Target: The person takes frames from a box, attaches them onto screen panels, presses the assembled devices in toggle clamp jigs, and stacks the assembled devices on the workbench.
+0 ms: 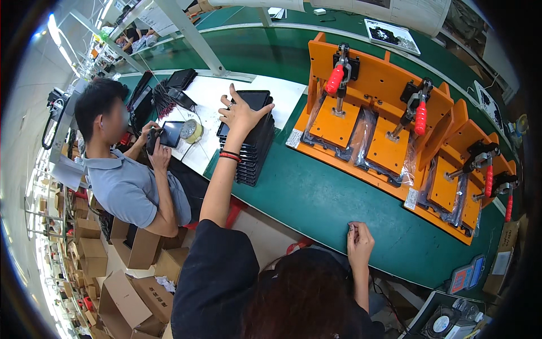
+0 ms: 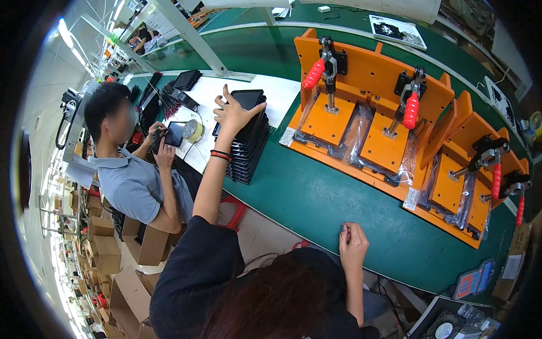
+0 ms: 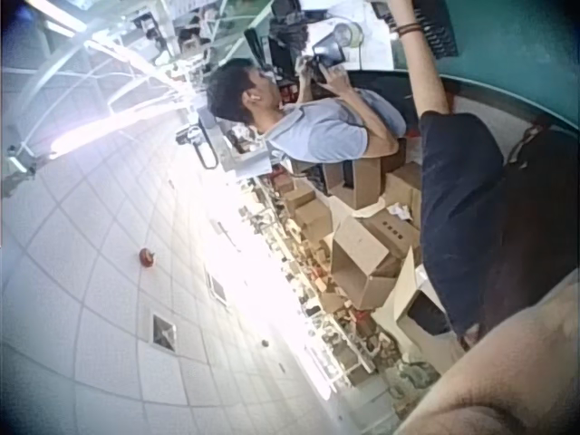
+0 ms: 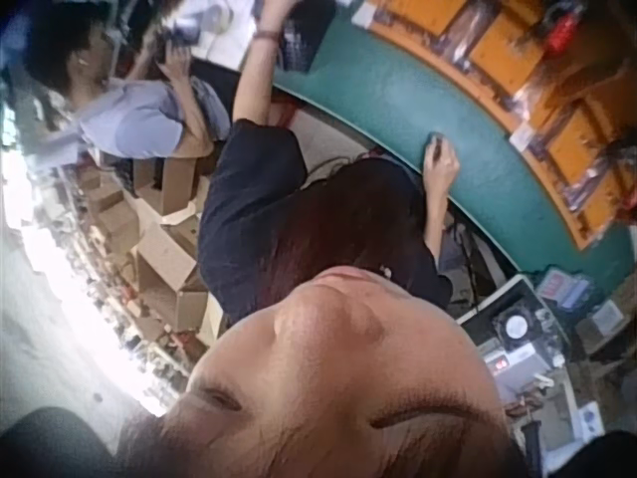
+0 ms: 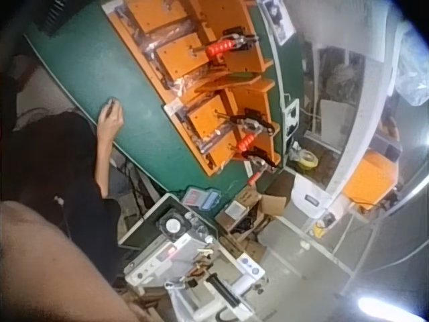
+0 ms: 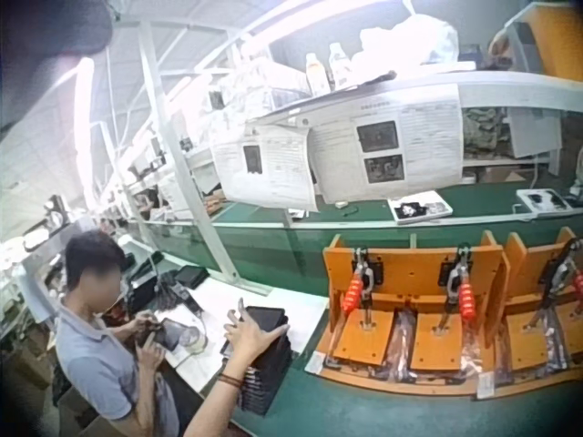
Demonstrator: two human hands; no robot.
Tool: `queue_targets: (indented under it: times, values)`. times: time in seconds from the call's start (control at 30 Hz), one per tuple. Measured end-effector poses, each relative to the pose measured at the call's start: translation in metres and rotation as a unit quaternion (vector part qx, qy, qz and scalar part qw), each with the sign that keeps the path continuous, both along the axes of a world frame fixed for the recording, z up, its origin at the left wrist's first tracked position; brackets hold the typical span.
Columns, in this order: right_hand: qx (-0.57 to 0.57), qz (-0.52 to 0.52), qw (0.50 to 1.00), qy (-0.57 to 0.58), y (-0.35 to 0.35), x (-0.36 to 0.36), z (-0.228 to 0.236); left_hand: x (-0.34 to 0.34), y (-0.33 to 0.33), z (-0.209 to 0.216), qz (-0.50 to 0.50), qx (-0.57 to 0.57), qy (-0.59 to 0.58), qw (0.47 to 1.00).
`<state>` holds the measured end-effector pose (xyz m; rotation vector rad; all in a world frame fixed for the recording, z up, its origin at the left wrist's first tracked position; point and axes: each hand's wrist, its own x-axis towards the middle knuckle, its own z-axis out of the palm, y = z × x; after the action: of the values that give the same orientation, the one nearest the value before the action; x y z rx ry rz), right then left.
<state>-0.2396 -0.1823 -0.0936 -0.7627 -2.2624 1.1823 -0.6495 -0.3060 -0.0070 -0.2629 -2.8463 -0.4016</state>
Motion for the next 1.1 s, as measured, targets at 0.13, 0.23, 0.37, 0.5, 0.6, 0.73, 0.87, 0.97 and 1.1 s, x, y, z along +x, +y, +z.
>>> queue_targets:
  times: [0.13,0.23,0.37,0.5,0.6,0.73,0.87,0.97,1.1]
  values:
    - [0.000,0.000,1.000,0.001,-0.001,-0.001,0.000,0.003,-0.003,0.000,-0.002,-0.002,0.005,1.000]
    - [0.006,-0.001,1.000,0.005,-0.002,-0.001,0.003,0.006,-0.003,0.002,0.000,-0.009,0.012,1.000]
    - [0.006,-0.008,1.000,0.010,-0.003,0.000,0.000,0.009,-0.001,0.003,-0.018,-0.018,0.035,0.999]
    - [0.007,-0.003,1.000,0.008,-0.003,-0.001,0.004,0.010,-0.001,0.001,-0.015,-0.012,0.038,0.999]
    - [0.020,0.000,1.000,-0.010,-0.002,-0.001,0.005,0.011,0.001,-0.001,-0.011,0.004,0.045,0.999]
    - [0.008,-0.006,1.000,-0.015,-0.003,-0.001,0.005,0.011,0.004,0.002,-0.015,-0.014,0.019,1.000]
    - [0.002,-0.010,1.000,-0.014,-0.002,-0.001,0.003,0.016,0.002,-0.002,-0.025,0.004,0.019,0.999]
    - [-0.002,-0.005,1.000,-0.001,-0.002,-0.001,0.001,0.022,-0.004,-0.004,-0.039,0.030,0.046,0.998]
    - [0.002,-0.005,1.000,0.000,-0.002,0.000,0.003,0.056,-0.004,-0.003,-0.103,0.020,0.201,0.974]
